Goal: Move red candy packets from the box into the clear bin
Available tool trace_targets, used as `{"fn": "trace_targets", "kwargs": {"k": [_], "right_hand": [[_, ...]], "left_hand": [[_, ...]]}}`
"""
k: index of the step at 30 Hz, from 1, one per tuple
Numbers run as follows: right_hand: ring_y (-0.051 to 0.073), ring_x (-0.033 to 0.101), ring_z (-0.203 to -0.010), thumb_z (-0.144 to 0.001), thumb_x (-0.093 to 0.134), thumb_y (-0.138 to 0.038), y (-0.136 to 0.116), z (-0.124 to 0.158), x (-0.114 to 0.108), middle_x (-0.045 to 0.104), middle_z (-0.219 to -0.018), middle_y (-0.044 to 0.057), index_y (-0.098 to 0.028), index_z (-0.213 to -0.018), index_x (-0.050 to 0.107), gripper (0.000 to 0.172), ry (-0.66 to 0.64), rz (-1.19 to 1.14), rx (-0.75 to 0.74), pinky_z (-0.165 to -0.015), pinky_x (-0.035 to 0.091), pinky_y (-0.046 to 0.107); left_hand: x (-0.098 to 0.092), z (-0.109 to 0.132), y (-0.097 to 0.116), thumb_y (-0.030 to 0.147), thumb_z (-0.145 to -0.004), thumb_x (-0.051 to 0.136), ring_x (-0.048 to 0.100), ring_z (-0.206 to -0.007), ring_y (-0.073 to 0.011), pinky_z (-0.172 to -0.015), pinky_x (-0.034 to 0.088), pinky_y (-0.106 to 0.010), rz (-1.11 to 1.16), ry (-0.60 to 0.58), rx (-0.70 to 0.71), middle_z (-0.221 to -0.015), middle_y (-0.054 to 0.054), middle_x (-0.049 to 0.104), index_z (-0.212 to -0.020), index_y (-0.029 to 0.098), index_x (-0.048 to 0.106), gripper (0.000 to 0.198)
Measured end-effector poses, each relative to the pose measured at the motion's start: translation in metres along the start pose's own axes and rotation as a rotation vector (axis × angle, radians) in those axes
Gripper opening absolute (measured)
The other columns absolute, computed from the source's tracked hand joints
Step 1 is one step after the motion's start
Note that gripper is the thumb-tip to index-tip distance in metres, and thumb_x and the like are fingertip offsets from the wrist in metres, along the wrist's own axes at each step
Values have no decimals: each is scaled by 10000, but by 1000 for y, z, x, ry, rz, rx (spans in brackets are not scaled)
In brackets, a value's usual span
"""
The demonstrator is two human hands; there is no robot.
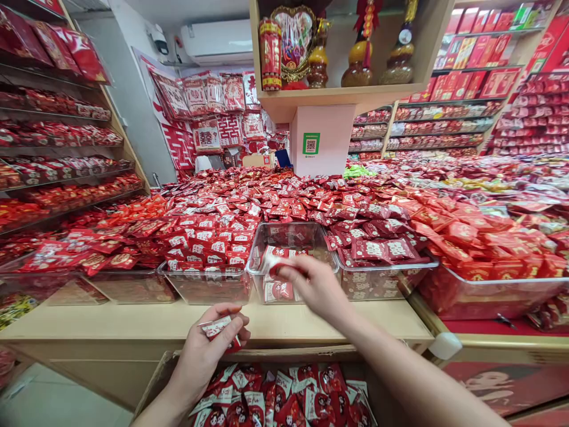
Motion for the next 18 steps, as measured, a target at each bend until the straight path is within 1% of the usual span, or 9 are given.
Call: {"fn": "trace_targets", "kwargs": {"k": [1,2,3,5,8,11,14,16,18], "right_hand": [[143,544,-710,-794,443,-330,6,-14,-8,623,-796,44,-173,-895,580,232,40,25,69,-627,415,248],[144,544,-697,-789,440,-340,12,-28,-13,623,-799,46,-167,-913,570,249,28,72,140,-608,415,247],[142,539,-678,-782,441,-340,18,-41,-16,620,-791,48,-158,-915,565,257,-38,142,206,-587,410,243],[132,527,-662,-756,470,-313,32,-65,-10,614,-789,50,-144,-900,568,242,-276,289,310,-564,397,229],[116,510,-626,-681,556,-240,48,-85,13,606,-752,28,-149,-885,587,226,-587,385,385,-535,385,209],[93,470,-501,-577,633,-169,58,-89,40,567,-595,-16,-159,-813,615,237,-763,388,441,-460,368,203],[77,451,-431,-505,689,-178,63,-85,56,534,-509,-37,-145,-720,606,232,-894,389,499,-432,376,201],[75,457,-414,-487,710,-221,64,-81,59,539,-494,-39,-145,-723,587,277,-922,394,521,-434,387,202],[79,463,-411,-489,713,-268,62,-79,58,547,-485,-32,-147,-723,579,295,-898,420,520,-442,395,213]], "left_hand": [[1,0,-1,334,-667,603,574,-567,-108,-541,458,-218,-32,-14,-5,-608,40,603,-812,191,517,221],[1,-1,-2,333,-670,601,568,-560,-105,-539,454,-215,-68,-37,-2,-583,43,593,-803,188,515,215],[2,-1,-3,334,-671,599,563,-556,-102,-539,448,-212,-103,-57,4,-565,43,586,-790,184,515,209],[3,-1,-4,341,-670,596,559,-552,-102,-542,440,-215,-141,-75,25,-563,40,582,-773,181,517,207],[2,-1,-4,351,-662,596,558,-547,-110,-534,433,-223,-158,-73,31,-562,36,578,-761,179,516,214],[2,-1,-2,348,-665,590,548,-548,-108,-531,428,-221,-169,-81,36,-567,33,577,-762,178,517,209],[1,0,-3,347,-661,591,532,-530,-102,-516,419,-211,-169,-75,44,-554,31,577,-754,176,524,207],[1,-1,-5,350,-652,595,541,-526,-109,-505,420,-210,-164,-71,38,-547,30,572,-747,175,530,210],[0,-1,-7,352,-643,601,564,-531,-123,-501,426,-215,-170,-69,34,-549,30,561,-737,174,538,211]]}}
Point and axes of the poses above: each hand's wrist, its own z-axis away from the middle knuckle, its own x-axis out of the palm, y = z × x, the point moved 2 cm from there along -z, towards the middle knuckle
